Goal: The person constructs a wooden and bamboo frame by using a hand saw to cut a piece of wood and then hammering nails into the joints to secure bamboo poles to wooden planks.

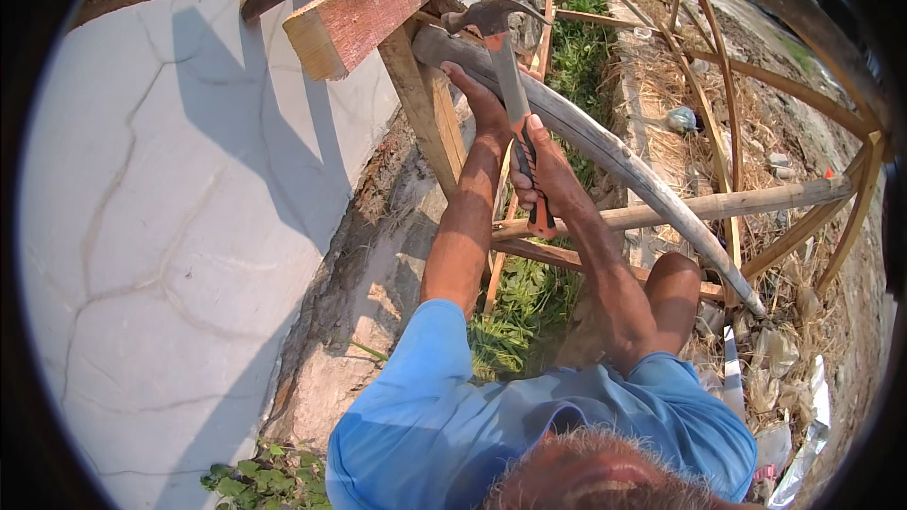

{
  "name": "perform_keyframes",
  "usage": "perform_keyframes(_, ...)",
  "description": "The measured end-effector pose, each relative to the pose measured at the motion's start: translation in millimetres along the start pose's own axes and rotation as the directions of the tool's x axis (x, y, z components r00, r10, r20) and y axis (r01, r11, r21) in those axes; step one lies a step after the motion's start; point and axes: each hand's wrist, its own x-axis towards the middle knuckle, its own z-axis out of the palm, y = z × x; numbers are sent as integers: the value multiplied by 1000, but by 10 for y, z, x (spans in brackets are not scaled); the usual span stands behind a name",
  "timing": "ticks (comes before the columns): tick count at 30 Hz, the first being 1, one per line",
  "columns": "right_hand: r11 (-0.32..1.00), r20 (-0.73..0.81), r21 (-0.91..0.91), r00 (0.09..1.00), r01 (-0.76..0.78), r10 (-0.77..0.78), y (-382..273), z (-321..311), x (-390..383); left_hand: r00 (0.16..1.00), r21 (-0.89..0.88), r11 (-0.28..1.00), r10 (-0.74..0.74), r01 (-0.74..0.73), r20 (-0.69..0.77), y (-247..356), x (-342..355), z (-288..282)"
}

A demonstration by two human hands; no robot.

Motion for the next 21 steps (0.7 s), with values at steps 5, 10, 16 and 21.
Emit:
perform_keyframes(5, 858, -209, 167, 868, 486, -451, -160, 246, -236, 990, -57, 995, 72, -79, -124, 80, -68, 77)
perform_keyframes(10, 987, -143, -19, 977, 159, -160, 58, 30, 41, 996, -9, 998, 58, -58, -61, 22, 31, 83)
perform_keyframes(16, 815, -253, 352, 885, 460, -390, -70, -56, -215, 990, -124, 990, 43, -60, -133, 4, 26, 123)
perform_keyframes(21, 995, -54, -86, 997, 41, -45, 55, -53, 152, 994, -20, 994, 108, -108, -25, 86, 15, -92)
